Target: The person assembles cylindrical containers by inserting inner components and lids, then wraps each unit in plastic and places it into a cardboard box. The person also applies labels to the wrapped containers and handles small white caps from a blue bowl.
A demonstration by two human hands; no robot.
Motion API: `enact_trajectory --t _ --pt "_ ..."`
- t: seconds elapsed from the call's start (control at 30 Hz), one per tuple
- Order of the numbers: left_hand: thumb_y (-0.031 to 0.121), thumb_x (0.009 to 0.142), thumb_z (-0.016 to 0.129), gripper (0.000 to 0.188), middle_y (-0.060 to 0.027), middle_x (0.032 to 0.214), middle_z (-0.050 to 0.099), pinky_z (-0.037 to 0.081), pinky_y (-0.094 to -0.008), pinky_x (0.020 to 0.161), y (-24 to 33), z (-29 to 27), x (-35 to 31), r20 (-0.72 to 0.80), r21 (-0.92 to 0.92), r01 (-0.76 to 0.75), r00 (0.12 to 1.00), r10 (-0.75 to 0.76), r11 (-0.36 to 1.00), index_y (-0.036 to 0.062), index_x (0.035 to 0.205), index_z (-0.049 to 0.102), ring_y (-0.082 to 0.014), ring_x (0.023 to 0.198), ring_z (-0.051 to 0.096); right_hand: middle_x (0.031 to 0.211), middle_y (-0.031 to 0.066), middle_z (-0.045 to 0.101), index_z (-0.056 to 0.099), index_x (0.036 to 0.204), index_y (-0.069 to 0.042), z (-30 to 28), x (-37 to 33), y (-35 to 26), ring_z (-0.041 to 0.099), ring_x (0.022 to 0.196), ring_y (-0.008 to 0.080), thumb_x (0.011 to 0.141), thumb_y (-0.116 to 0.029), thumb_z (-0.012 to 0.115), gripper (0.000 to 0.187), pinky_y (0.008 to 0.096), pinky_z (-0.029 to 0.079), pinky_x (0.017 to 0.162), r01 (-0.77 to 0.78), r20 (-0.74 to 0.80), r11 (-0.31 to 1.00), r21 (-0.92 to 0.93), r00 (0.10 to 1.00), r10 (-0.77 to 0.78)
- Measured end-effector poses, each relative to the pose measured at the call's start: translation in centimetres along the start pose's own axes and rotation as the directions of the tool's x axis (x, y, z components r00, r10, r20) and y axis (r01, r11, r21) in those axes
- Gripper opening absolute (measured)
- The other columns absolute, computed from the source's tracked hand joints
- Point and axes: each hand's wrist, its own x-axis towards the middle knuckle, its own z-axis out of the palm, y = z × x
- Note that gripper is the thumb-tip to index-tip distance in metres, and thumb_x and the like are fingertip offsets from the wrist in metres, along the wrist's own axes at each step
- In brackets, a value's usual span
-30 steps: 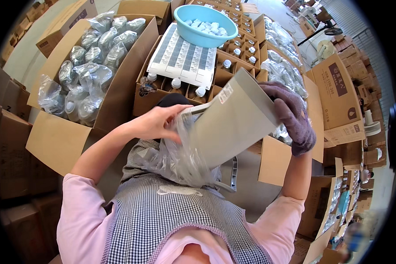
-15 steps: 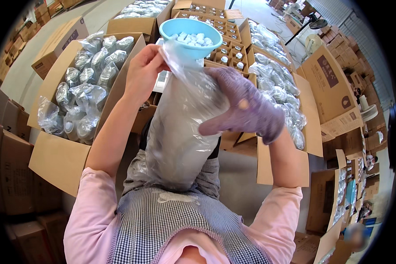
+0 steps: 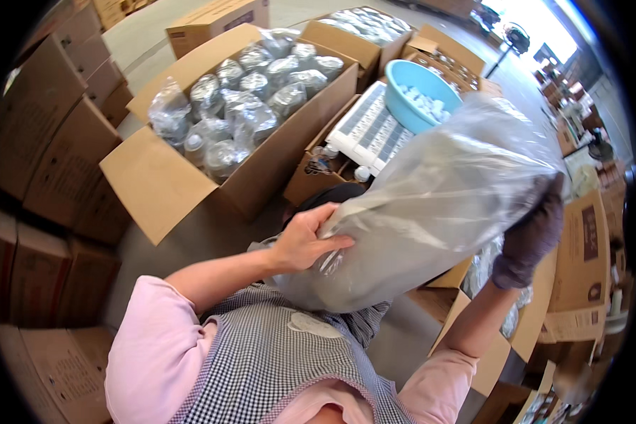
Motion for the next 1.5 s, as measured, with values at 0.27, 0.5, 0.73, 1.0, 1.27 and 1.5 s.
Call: enact_trajectory --t 0.27,0.5,0.73,1.0,1.27,1.5 --pt "0.012 0.065 0.087 0.057 -0.0111 0.088 0.071 0.052 -0.0304 0.073 20.6 -12.1 -4.9 0.064 0.939 0.004 0.981 -0.186 0.345 0.0037 0.117 0.066 -0.0215 0.075 0.067 0.077 -0.0002 0.063 0.067 0.090 -0.001 9.3 -8.2 -14.6 0.054 0.067 0.0076 0.090 -0.011 0.069 0.009 0.0214 0.042 0.061 -0.832 0.725 0.180 0.525 0.548 0.417" --pt "0.013 0.059 0.086 0.042 -0.0162 0.094 0.072 0.056 -0.0397 0.080 12.7 -18.0 -15.9 -0.419 0.907 0.212 0.550 -0.722 -0.364 0.0073 0.099 0.074 -0.0325 0.091 0.070 0.088 0.0037 0.068 0.067 0.106 0.002 11.2 -13.1 -20.6 0.063 0.080 0.0087 0.093 -0.012 0.068 0.019 0.0224 0.051 0.076 -0.883 0.879 0.127 0.452 0.465 0.103" --pt "0.019 0.067 0.082 0.032 -0.0146 0.106 0.072 0.056 -0.0396 0.084 -13.1 -26.2 -29.0 -0.506 0.846 0.272 0.135 -0.852 -0.459 0.0075 0.096 0.076 -0.0302 0.101 0.069 0.088 0.0057 0.069 0.066 0.107 0.001 9.7 -11.3 -16.7 0.064 0.081 0.0105 0.095 -0.015 0.065 0.020 0.0233 0.051 0.075 -0.893 0.823 0.138 0.428 0.448 0.350" --pt "0.027 0.092 0.056 0.042 -0.0134 0.138 0.057 0.046 -0.0435 0.102 -29.5 -27.2 -31.5 -0.540 0.835 0.206 0.134 -0.831 -0.510 0.0066 0.127 0.063 -0.0300 0.128 0.054 0.088 0.0053 0.070 0.067 0.109 -0.001 7.3 -12.4 -13.3 0.065 0.080 0.0100 0.095 -0.016 0.065 0.020 0.0220 0.051 0.072 -0.910 0.655 0.127 0.396 0.376 0.655" --pt "0.036 0.085 0.064 0.046 -0.0146 0.128 0.062 0.050 -0.0439 0.095 -26.5 -29.8 -32.1 -0.456 0.879 0.245 0.178 -0.872 -0.410 0.0062 0.119 0.067 -0.0315 0.118 0.060 0.108 0.0137 0.067 0.064 0.115 -0.003 5.1 -23.2 -3.7 0.063 0.103 0.0292 0.088 -0.032 0.068 0.040 0.0430 0.049 0.091 -0.710 0.288 0.650 -0.270 0.584 0.758" --pt "0.044 0.079 0.071 0.051 -0.0156 0.120 0.066 0.053 -0.0443 0.089 -20.6 -29.6 -25.0 -0.507 0.854 0.291 0.282 -0.814 -0.431 0.0059 0.113 0.069 -0.0328 0.110 0.064 0.122 0.0197 0.065 0.064 0.118 -0.002 1.0 -25.9 7.4 0.061 0.115 0.0322 0.085 -0.049 0.062 0.057 0.0430 0.045 0.099 -0.497 0.332 0.295 -0.816 0.015 0.943"
